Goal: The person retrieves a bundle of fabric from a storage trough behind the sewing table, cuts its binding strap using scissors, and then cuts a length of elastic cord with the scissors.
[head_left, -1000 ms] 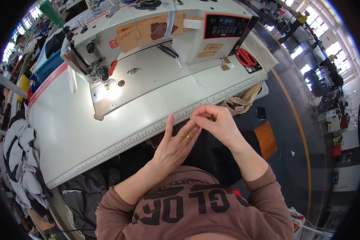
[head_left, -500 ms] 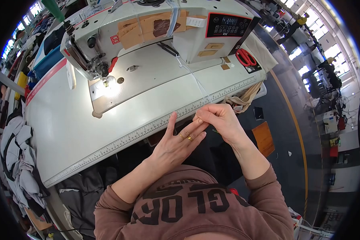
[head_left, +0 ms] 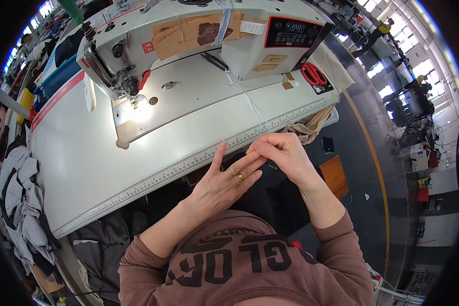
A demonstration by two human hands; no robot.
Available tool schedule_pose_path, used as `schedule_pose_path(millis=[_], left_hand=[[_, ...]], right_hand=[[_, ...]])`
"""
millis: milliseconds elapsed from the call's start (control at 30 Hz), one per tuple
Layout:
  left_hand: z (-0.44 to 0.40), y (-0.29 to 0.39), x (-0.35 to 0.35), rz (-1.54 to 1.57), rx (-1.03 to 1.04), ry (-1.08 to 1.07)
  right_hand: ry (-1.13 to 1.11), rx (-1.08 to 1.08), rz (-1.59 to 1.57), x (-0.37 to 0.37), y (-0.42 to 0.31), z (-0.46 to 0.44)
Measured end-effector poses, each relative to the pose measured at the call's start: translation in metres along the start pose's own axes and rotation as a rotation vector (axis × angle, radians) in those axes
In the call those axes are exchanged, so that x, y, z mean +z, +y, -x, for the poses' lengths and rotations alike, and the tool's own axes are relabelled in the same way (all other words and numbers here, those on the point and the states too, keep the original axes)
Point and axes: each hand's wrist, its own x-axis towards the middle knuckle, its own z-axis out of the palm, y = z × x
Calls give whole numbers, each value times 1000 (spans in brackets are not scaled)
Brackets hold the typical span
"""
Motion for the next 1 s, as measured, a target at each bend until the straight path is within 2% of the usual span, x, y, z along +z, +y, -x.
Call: schedule_pose_path(millis=[133,200,433,833,967,1000], left_hand=[[1,-1,0,-27,2,-15],[1,-2,-1,-137,9,-27],[1,-4,-2,-134,-4,-49],[7,-5,-3,-80,-52,-33],[11,-6,-7,-69,-96,-29],[12,-7,-9,-69,-116,-33]], right_hand=[[-14,-18,74,-2,-2,0],[-16,-16,123,-3,-6,0],[-1,-68,259,-3,-6,-2],[36,-56,289,5,-6,-3],[57,-93,256,7,-14,-4],[67,-190,251,7,-24,-2]])
